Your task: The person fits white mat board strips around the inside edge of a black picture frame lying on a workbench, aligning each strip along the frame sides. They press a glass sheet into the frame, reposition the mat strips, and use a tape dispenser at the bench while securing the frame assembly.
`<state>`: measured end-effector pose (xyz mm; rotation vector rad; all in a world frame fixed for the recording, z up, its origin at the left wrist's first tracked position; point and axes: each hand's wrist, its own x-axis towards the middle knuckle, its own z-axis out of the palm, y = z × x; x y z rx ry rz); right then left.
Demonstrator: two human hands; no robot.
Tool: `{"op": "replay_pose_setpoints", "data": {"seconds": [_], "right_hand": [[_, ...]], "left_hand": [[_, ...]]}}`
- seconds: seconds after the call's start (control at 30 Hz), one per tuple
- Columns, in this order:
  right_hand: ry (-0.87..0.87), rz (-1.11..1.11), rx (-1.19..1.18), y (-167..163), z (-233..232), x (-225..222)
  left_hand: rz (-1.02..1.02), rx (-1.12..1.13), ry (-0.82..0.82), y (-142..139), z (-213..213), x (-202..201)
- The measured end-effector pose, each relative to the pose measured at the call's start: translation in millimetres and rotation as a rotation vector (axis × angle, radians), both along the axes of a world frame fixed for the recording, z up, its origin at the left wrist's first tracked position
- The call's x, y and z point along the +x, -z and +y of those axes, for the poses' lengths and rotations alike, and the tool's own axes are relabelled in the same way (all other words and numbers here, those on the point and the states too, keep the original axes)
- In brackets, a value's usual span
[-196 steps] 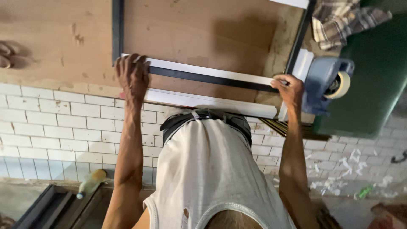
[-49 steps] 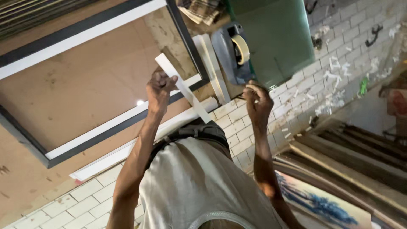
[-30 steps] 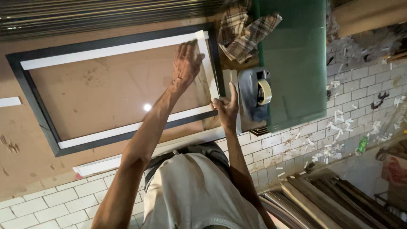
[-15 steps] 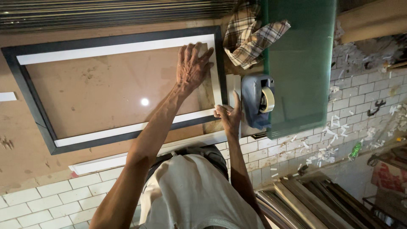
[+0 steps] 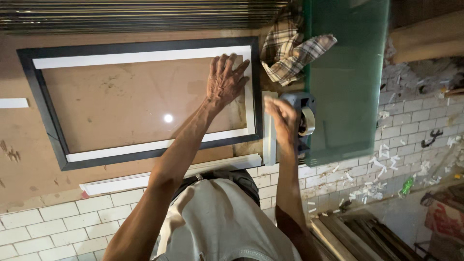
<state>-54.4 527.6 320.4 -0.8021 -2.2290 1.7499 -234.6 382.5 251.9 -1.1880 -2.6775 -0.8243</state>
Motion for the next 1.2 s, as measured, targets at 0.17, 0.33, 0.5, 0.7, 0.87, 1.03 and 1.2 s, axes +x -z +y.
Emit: {"op": "replay_pose_setpoints", "data": {"seconds": [0.17,0.33,0.5,0.7,0.87,1.03,1.2], "right_hand": [[-0.196,0.023,-0.094,34.7,39.5,-90.1],[-0.321,0.035,-0.170,53.5,59.9,-150.1],[-0.342,0.008,-0.141,58.7,64.1,-168.5],[-0.341,0.020,-0.227,68.2,66.0,-181.0],[-0.378,-0.010,-0.199,65.7,69.7,-186.4],[-0.480,-0.008,-0.050,59.6,68.0,-197.9],[-0.516,-0.021,0.182,59.0,66.6,-195.3]], "left_hand": [[0.019,0.015,-0.018,-1.1,-0.2,0.0],[-0.009,-0.006,-0.049,0.0,4.2,0.0],[0.012,0.004,-0.048,7.5,2.6,1.3],[-0.010,-0.003,-0.041,14.9,2.3,2.8],[-0.014,0.012,-0.053,15.5,3.1,2.8],[0.013,0.013,-0.048,14.4,2.3,3.2],[0.017,0.008,-0.050,12.4,2.8,3.4]]}}
